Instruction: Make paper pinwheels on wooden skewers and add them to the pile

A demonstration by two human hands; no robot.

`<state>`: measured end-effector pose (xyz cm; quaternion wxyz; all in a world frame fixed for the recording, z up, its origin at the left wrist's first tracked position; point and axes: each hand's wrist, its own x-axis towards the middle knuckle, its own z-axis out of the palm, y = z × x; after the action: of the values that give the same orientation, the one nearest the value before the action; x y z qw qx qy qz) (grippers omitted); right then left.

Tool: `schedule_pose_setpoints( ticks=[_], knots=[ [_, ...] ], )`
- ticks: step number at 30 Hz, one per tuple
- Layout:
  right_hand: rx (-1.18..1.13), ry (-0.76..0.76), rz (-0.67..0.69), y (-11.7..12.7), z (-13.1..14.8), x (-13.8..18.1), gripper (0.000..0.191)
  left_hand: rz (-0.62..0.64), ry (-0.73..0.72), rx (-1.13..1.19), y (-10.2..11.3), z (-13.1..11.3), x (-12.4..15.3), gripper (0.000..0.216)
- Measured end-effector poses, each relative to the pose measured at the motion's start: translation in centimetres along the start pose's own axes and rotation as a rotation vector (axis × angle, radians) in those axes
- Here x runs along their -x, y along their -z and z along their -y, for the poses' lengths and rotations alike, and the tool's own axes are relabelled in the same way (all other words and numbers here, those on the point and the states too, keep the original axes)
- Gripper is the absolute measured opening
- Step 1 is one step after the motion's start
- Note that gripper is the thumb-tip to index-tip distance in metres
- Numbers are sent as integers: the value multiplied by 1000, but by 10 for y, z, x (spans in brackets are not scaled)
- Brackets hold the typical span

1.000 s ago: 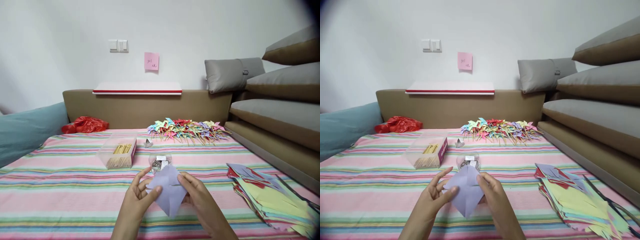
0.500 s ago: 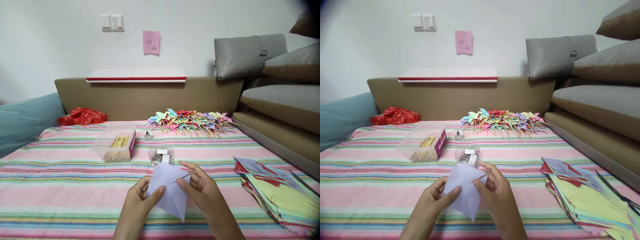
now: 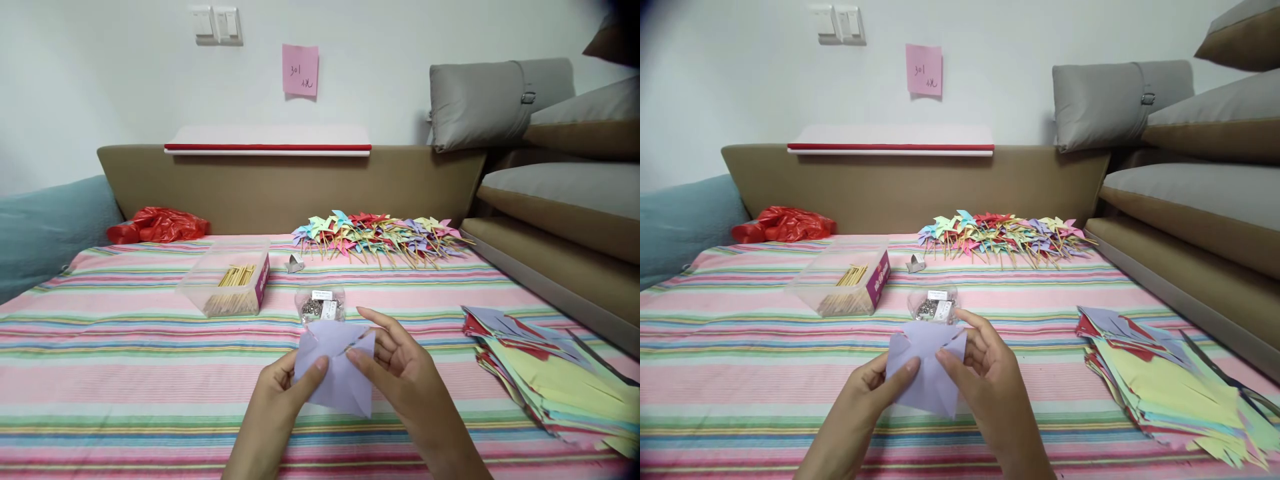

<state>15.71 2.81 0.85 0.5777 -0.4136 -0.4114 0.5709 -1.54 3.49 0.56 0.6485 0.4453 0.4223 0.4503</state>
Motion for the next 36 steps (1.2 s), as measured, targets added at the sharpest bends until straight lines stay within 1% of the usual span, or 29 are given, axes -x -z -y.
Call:
schedule_pose_setpoints(
  ticks=[4,6,9,13,18,24,28,33,36],
  knots=[
    [13,-27,-12,-2,-4,0,72,-61,1,116,-7,-1,-1,40],
    [12,-41,-40,-2,-4,0,78,-57,-4,121,-9,-1,-2,39],
    [1,-19,-94,-3,-3,0,85,-22,-9,77,-10,-1,-1,37],
    [19,-22,-107,-2,-1,1,82,28,5,-4,-10,-1,1,38],
    [27,-14,-119,0,-3,0,78,55,-40,-31,-9,-1,3,34],
    [30,-19,-128,-1,-4,0,75,22,-59,-37,-11,-3,5,28],
    [31,-16,-151,-2,-4,0,75,37,-65,-52,-12,-3,5,27],
    [56,-15,-150,-5,-3,1,71,36,-56,-118,-8,4,2,31],
    [91,-14,-137,-9,-1,2,70,-14,-37,-149,-7,9,0,34]
  ],
)
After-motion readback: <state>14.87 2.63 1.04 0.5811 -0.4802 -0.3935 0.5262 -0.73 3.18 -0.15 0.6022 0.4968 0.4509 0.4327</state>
